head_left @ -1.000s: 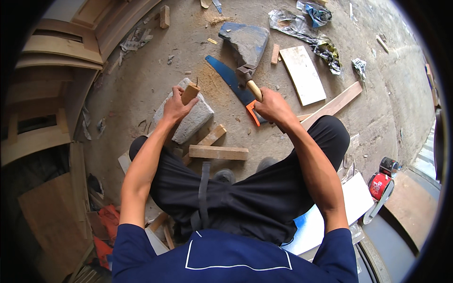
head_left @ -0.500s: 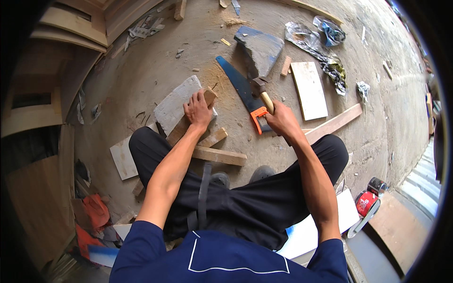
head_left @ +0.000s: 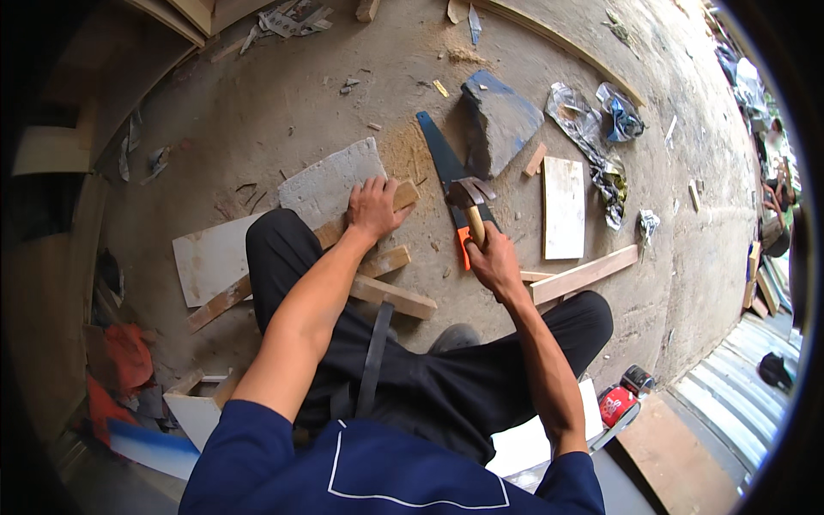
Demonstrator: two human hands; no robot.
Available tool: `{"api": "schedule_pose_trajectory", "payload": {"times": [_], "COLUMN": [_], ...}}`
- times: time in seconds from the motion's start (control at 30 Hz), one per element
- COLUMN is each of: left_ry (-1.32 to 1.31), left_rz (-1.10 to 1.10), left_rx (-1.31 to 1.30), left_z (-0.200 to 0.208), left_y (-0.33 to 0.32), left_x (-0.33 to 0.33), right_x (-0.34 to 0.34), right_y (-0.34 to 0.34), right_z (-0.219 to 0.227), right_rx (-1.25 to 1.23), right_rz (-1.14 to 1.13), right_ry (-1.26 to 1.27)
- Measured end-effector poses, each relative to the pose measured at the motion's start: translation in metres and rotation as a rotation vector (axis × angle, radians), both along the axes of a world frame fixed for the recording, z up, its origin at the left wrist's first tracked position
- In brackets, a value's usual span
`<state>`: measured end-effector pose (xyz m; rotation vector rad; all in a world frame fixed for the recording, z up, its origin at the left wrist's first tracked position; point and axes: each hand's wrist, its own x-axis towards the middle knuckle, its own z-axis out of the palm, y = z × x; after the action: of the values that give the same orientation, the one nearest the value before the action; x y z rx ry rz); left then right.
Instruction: The person sits on the floor and uses a hammer to drive nails into a small wooden block. They then pick up a longer wooden plank, inspect it, and use a hand saw to cut it. The person handles the wood and tools directly with their hands throughout the task.
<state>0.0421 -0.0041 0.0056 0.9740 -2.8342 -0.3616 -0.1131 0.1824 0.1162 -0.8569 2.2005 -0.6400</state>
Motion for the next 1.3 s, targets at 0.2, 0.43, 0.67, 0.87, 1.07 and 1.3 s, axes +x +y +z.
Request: {"api": "schedule_pose_trajectory", "payload": {"times": [0.2, 0.43, 0.67, 0.87, 1.07, 1.3], "left_ry": [0.096, 0.116, 0.087, 0.128, 0.085, 0.093], "left_rz": [-0.032, -0.004, -0.005, 0.009, 0.006, -0.002], "left_rx": [0.113, 0.157, 0.133, 0.145, 0.155, 0.166], "left_z": [0.004, -0.004, -0.006, -0.005, -0.002, 0.001], "left_y": [-0.012, -0.013, -0.015, -0.014, -0.015, -0.014], "left_x": [-0.003, -0.005, -0.002, -0.006, -0.002, -0.009], "right_x": [0.013, 0.018, 0.020, 0.022, 0.021, 0.015], "right_y": [-0.029, -0.056, -0.090, -0.065, -0.090, -0.057], "right_z": [-0.007, -0.036, 0.005, -0.039, -0.001, -0.060], "right_rx": [-0.058, -0.075, -0.138, -0.013, -0.149, -0.027], "right_rz": [-0.071, 0.063, 0.044, 0.054, -0.052, -0.043], "right_ry": [0.030, 0.108, 0.137, 0.138, 0.118, 0.065]}}
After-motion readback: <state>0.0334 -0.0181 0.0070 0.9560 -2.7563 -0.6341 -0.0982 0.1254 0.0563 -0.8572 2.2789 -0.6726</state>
